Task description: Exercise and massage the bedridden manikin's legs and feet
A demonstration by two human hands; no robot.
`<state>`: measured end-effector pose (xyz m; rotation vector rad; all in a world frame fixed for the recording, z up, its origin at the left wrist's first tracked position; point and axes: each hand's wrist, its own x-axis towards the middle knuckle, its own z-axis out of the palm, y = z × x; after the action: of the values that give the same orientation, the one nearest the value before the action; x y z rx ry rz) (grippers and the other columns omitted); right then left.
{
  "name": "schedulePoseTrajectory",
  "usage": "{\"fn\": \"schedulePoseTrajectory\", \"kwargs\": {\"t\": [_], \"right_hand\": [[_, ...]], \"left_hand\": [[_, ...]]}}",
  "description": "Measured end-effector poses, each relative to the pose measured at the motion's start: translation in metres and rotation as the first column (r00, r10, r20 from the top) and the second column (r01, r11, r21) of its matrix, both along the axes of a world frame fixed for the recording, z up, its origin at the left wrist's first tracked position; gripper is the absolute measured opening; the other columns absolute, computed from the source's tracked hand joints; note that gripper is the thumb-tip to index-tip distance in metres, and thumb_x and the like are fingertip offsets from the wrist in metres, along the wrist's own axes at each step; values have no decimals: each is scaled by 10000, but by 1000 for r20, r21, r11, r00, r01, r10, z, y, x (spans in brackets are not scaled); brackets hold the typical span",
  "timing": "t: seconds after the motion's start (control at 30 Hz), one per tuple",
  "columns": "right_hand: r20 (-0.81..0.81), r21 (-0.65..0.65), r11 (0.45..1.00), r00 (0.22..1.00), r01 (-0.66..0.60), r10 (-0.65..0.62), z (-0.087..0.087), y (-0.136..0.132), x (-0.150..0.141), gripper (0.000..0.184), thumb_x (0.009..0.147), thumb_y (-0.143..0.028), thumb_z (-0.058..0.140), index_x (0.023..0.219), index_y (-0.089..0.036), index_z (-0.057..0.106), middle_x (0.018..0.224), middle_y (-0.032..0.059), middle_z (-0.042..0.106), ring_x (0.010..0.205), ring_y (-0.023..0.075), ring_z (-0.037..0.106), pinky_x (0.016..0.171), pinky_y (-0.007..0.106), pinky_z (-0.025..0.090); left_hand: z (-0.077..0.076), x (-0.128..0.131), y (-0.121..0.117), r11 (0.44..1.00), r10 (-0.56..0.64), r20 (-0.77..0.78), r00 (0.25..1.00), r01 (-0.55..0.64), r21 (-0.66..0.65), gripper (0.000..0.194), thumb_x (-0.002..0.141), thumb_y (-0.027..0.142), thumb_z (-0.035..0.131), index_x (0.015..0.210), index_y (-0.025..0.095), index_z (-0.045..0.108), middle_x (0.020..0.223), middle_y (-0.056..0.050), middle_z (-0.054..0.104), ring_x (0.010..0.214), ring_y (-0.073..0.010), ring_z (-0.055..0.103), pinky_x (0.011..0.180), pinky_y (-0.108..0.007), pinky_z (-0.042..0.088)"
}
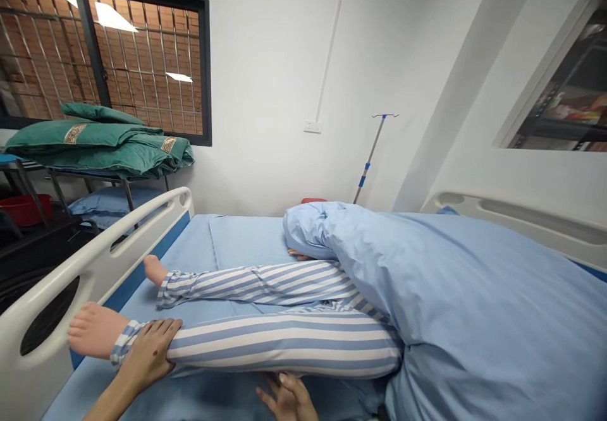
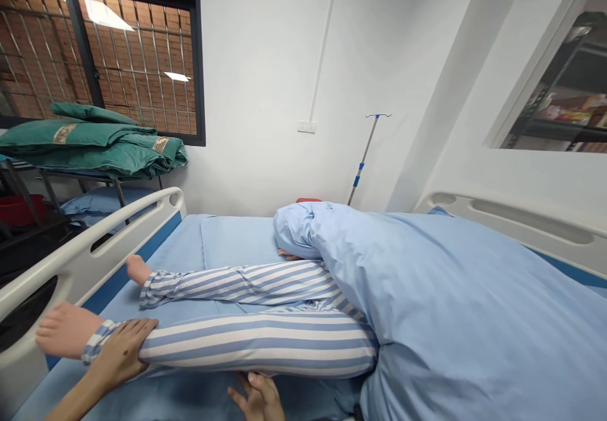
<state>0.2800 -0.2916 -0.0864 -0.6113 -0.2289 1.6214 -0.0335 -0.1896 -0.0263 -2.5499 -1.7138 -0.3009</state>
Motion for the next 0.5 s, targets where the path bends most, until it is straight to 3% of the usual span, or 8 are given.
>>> {"fn": "schedulePoseTrajectory", "kwargs": {"t": [0.13, 0.5], "right_hand": [[16, -51, 998, 1000, -21, 21, -11, 2, -1, 231, 504, -226, 777, 668, -176, 622, 882, 52, 646, 998, 293, 534, 796, 456, 446], [-74, -151, 974, 984, -169, 160, -53, 23, -7, 293, 470, -242, 802, 703, -161, 643, 858, 46, 673, 902, 302, 606, 751, 364, 454]], "left_hand": [[-7, -6, -2, 999, -39, -45, 998, 40, 28, 502, 630, 138, 436, 1114, 193, 556, 1106, -79, 585, 998, -252, 494, 882, -375, 321], [-21, -20, 13, 995, -81, -112, 990, 86, 42, 576, 587, 55, 418, 1127, 201, 557, 1096, -74, 587, 988, -252, 487, 876, -381, 337]]}}
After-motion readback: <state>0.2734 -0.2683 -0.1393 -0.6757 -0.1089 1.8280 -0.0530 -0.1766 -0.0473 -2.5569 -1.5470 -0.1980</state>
